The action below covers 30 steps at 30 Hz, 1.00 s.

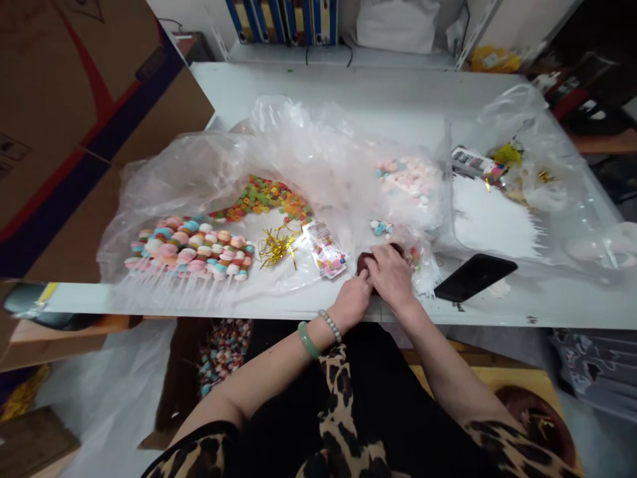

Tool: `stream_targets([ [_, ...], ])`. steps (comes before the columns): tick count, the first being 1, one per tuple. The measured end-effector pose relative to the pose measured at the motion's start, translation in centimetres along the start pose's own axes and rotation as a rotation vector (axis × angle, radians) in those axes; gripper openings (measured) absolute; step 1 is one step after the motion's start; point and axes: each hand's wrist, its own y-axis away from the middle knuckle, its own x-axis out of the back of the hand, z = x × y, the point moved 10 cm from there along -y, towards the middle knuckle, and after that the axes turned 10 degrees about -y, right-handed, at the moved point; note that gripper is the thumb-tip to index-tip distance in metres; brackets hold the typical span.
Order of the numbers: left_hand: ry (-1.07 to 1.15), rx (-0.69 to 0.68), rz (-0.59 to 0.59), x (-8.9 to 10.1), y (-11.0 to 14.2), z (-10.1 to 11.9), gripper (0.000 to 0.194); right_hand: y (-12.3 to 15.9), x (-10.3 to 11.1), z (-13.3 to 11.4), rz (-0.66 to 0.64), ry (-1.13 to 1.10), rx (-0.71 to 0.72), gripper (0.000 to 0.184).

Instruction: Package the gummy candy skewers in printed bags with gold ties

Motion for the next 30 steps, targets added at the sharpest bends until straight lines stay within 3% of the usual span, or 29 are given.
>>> stream_targets([
  [3, -0.169, -0.057, -0.077, -0.9, -0.5, 0.1, 0.029, 4.1, -0.7, 3.1, -0.108, 0.128, 0.026, 0.033],
  [6, -0.191, 0.01, -0.038, -0.8, -1.3, -0.7, 0.024, 6.1, -2.3, 4.4, -0.096, 0.251, 0.118, 0.035],
  [10, -0.269, 0.055, -0.015, -0.3, -1.4, -1.0, 0.02, 6.5, -2.6, 5.4, 0.071, 0.43, 0.103, 0.033],
  [14, -0.369, -0.006, -0.057, -0.1, -0.7, -0.4, 0.032, 6.1, -2.5, 4.8, 0.124, 0.387, 0.244, 0.032],
  [16, -0.397, -0.051, -0.074, -0.5, -0.4, 0.1, 0.029, 5.9, -2.0, 4.8, 0.152, 0.342, 0.265, 0.03],
  [21, -0.478, -0.235, 0.0, -0.4, 0.8, 3.0, 0.015, 6.5, -1.8, 5.2, 0.05, 0.254, 0.191, 0.033],
  [24, -0.521, -0.428, 0.043, 1.5, 2.7, 4.9, 0.022, 7.3, -1.5, 5.5, -0.068, 0.232, 0.132, 0.045],
  [26, -0.546, -0.518, 0.124, 3.9, 4.4, 5.1, 0.032, 7.8, -0.9, 5.3, -0.142, 0.249, 0.109, 0.05],
  [28, -0.514, -0.497, 0.168, 6.4, 5.9, 3.7, 0.035, 7.7, 0.2, 4.5, -0.17, 0.301, 0.105, 0.047],
  [30, -0.458, -0.342, 0.174, 8.4, 6.8, 0.7, 0.031, 6.7, 1.7, 2.8, -0.116, 0.327, 0.107, 0.041],
])
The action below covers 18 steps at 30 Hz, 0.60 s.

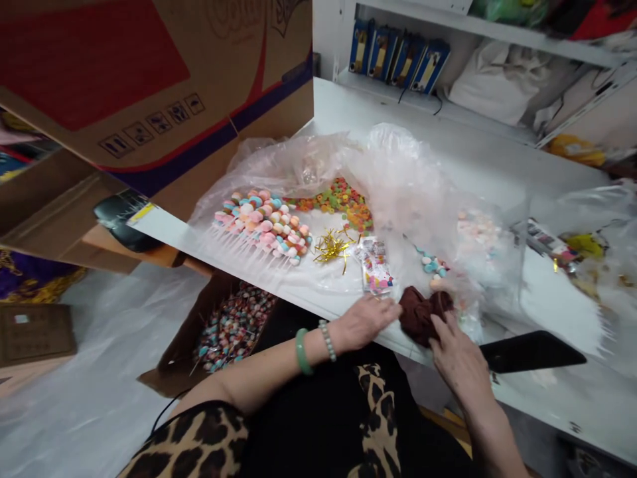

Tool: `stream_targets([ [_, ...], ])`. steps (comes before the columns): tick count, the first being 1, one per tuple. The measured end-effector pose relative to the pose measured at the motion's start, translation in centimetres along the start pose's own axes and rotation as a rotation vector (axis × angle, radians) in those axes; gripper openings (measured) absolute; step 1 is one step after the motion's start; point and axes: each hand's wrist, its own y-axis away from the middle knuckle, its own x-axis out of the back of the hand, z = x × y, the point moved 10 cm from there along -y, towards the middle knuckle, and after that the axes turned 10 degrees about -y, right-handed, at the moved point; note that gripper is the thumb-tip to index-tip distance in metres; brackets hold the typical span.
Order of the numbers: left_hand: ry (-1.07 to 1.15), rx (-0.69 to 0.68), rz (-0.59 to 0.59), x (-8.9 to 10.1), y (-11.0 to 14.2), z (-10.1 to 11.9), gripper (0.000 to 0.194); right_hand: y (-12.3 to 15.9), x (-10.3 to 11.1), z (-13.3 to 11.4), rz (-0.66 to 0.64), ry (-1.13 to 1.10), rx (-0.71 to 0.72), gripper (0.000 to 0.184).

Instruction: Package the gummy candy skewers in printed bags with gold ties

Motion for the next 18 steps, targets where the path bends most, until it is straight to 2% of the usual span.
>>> stream_targets([
  [2, 0.048, 0.217, -0.022, 0.1, 1.9, -3.5, 0.023, -2.1, 1.9, -1.6, 0.106, -0.064, -0.029, 0.033],
  [3, 0.092, 0.316, -0.016, 0.1, 2.9, -4.9, 0.021, -3.5, 1.9, -2.8, 0.104, -0.144, -0.026, 0.031],
  [5, 0.237, 0.476, 0.046, 0.2, 4.7, -7.1, 0.016, -6.7, 0.8, -5.7, 0.06, -0.285, 0.005, 0.029],
  [7, 0.423, 0.601, 0.138, 0.3, 6.2, -8.4, 0.012, -9.4, -1.1, -8.5, 0.032, -0.302, 0.036, 0.029],
  [9, 0.576, 0.71, 0.219, 0.3, 7.7, -9.4, 0.017, -11.2, -2.9, -10.1, 0.029, -0.256, 0.028, 0.029],
  [11, 0.663, 0.787, 0.269, 0.2, 8.8, -10.0, 0.022, -12.0, -4.3, -10.5, 0.033, -0.175, -0.006, 0.033],
  [13, 0.725, 0.825, 0.289, 0.2, 9.4, -10.5, 0.02, -12.3, -5.3, -9.7, 0.03, -0.145, -0.058, 0.035],
  [18, 0.871, 0.905, 0.232, -1.3, 8.9, -11.1, 0.01, -12.2, -5.8, -6.1, 0.066, -0.391, -0.207, 0.032],
])
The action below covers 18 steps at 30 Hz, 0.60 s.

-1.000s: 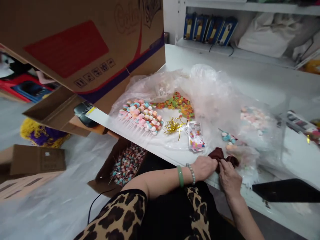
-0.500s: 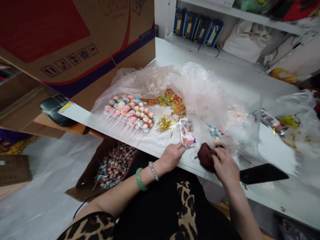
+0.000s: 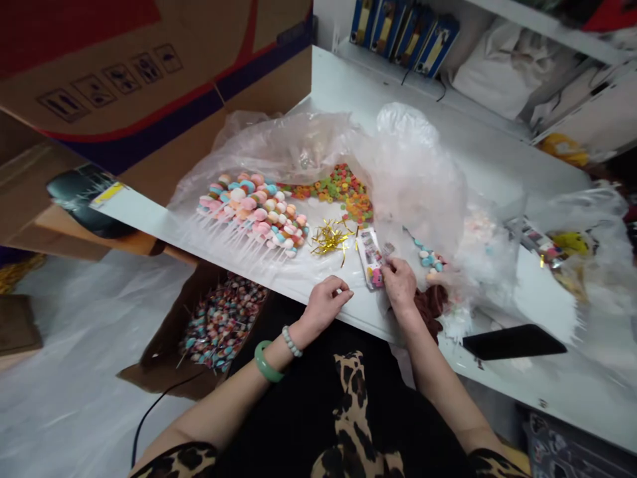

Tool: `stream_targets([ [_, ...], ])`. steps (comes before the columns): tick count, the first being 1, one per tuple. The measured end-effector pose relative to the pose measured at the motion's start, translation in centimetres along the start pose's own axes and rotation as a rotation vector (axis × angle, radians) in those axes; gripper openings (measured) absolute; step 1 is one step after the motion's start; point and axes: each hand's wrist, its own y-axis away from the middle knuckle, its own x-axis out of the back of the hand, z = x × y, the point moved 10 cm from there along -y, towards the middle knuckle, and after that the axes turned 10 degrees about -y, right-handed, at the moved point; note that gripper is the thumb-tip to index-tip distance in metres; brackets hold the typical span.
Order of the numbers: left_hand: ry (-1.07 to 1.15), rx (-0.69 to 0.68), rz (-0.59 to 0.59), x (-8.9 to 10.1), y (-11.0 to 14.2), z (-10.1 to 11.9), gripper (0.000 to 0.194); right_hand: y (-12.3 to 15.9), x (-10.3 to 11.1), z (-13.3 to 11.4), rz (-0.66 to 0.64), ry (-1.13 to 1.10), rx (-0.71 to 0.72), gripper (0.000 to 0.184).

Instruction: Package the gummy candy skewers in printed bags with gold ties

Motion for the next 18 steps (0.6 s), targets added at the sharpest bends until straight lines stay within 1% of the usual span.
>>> stream_targets([
  [3, 0.066, 0.04, -0.1, -2.1, -0.7, 0.0, 0.01, 0.0, 1.2, 1.0, 0.088, -0.185, 0.005, 0.034],
  [6, 0.129, 0.053, -0.179, -4.0, -1.1, 0.4, 0.014, 0.3, 2.0, 0.9, 0.133, -0.222, 0.068, 0.036],
  [9, 0.165, 0.066, -0.204, -4.8, -1.3, 0.8, 0.018, 0.4, 2.8, 0.3, 0.148, -0.172, 0.122, 0.038],
  [11, 0.206, 0.098, -0.198, -4.8, -1.4, 0.8, 0.019, 0.6, 3.4, 0.1, 0.151, -0.236, 0.113, 0.037],
  [13, 0.275, 0.16, -0.189, -4.7, -1.3, 0.6, 0.021, 1.1, 3.3, -0.3, 0.101, -0.372, 0.073, 0.037],
  [15, 0.358, 0.241, -0.184, -4.7, -1.1, 0.3, 0.03, 2.0, 2.4, -1.5, -0.002, -0.47, 0.059, 0.037],
  [16, 0.395, 0.27, -0.174, -4.6, -1.1, 0.2, 0.035, 2.7, 2.0, -2.5, -0.048, -0.467, 0.086, 0.036],
  [18, 0.447, 0.286, -0.118, -4.0, -1.2, 0.2, 0.041, 4.4, 1.3, -5.3, -0.112, -0.337, 0.209, 0.033],
])
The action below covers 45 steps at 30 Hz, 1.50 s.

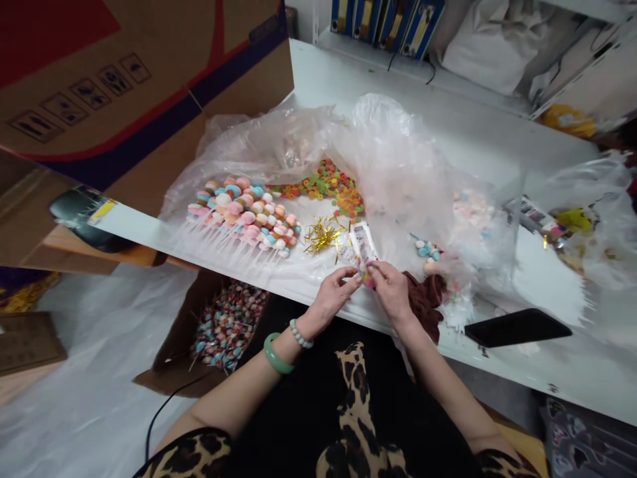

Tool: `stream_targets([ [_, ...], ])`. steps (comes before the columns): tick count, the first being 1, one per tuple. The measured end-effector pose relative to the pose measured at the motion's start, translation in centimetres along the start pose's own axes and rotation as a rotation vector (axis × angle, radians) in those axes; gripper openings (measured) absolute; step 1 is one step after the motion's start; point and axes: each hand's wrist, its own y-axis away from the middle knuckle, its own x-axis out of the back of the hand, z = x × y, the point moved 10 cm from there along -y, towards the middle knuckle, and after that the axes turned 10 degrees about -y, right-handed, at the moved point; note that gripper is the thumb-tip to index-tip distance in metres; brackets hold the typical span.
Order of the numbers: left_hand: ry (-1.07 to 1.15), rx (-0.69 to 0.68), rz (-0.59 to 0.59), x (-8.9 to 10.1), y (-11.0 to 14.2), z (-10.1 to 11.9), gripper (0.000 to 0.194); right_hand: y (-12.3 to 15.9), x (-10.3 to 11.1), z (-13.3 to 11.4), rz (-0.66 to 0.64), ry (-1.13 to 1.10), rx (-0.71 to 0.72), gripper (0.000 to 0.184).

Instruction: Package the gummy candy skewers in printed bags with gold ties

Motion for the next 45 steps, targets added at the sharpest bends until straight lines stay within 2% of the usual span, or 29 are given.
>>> stream_targets([
  [3, 0.078, -0.026, 0.101, 1.5, -0.2, 0.3, 0.034, 1.5, -2.5, -3.4, -0.128, 0.267, 0.182, 0.03],
  [4, 0.125, -0.015, 0.13, 2.1, -0.2, 0.1, 0.031, 1.8, -3.2, -4.0, -0.166, 0.292, 0.221, 0.03],
  [6, 0.257, 0.024, 0.166, 3.1, -0.3, -0.5, 0.03, 1.9, -3.7, -4.5, -0.202, 0.206, 0.237, 0.033],
  [8, 0.386, 0.059, 0.158, 3.7, -0.3, -0.9, 0.032, 1.4, -3.1, -3.6, -0.162, -0.002, 0.139, 0.042],
  [10, 0.452, 0.07, 0.123, 3.8, -0.1, -0.9, 0.034, 0.9, -2.9, -1.7, -0.119, -0.26, -0.051, 0.045],
  [13, 0.491, 0.052, 0.12, 4.4, 0.3, -0.7, 0.035, 1.0, -5.3, 0.2, -0.207, -0.596, -0.318, 0.026],
  [15, 0.532, 0.046, 0.141, 4.8, 0.6, -0.7, 0.035, 1.2, -6.8, 0.4, -0.241, -0.717, -0.408, 0.023],
  [17, 0.576, 0.06, 0.122, 4.9, 1.0, -0.9, 0.036, 1.2, -7.4, 0.5, -0.194, -0.76, -0.439, 0.024],
  [21, 0.576, 0.15, -0.061, 3.6, 2.0, -1.8, 0.04, 1.2, -8.6, -0.5, -0.217, -0.692, -0.396, 0.028],
  [22, 0.557, 0.16, -0.07, 3.7, 2.2, -2.1, 0.041, 1.2, -8.9, -0.9, -0.237, -0.648, -0.375, 0.03],
  [23, 0.534, 0.156, -0.041, 4.1, 2.3, -2.4, 0.041, 1.2, -9.2, -1.2, -0.248, -0.606, -0.356, 0.031],
  [25, 0.489, 0.12, 0.097, 6.0, 2.3, -2.8, 0.039, 1.2, -9.9, -1.9, -0.266, -0.577, -0.341, 0.029],
  [28, 0.475, 0.06, 0.269, 8.5, 2.5, -2.9, 0.034, 1.4, -11.9, -3.0, -0.315, -0.681, -0.37, 0.022],
  [33, 0.555, 0.014, 0.299, 10.4, 2.8, -2.1, 0.034, 1.1, -14.4, -4.5, -0.366, -0.748, -0.418, 0.02],
  [37, 0.476, 0.045, 0.227, 11.7, 3.5, -2.0, 0.04, 0.4, -15.7, -5.7, -0.479, -0.569, -0.367, 0.023],
  [40, 0.45, 0.09, 0.196, 13.4, 4.2, -2.9, 0.041, 0.0, -16.7, -7.5, -0.567, -0.407, -0.244, 0.026],
  [42, 0.5, 0.104, 0.252, 15.3, 4.8, -3.8, 0.039, 0.0, -17.6, -9.1, -0.619, -0.306, -0.139, 0.032],
  [45, 0.604, 0.057, 0.405, 18.7, 6.2, -4.5, 0.033, -0.4, -19.4, -11.2, -0.667, -0.222, -0.04, 0.039],
])
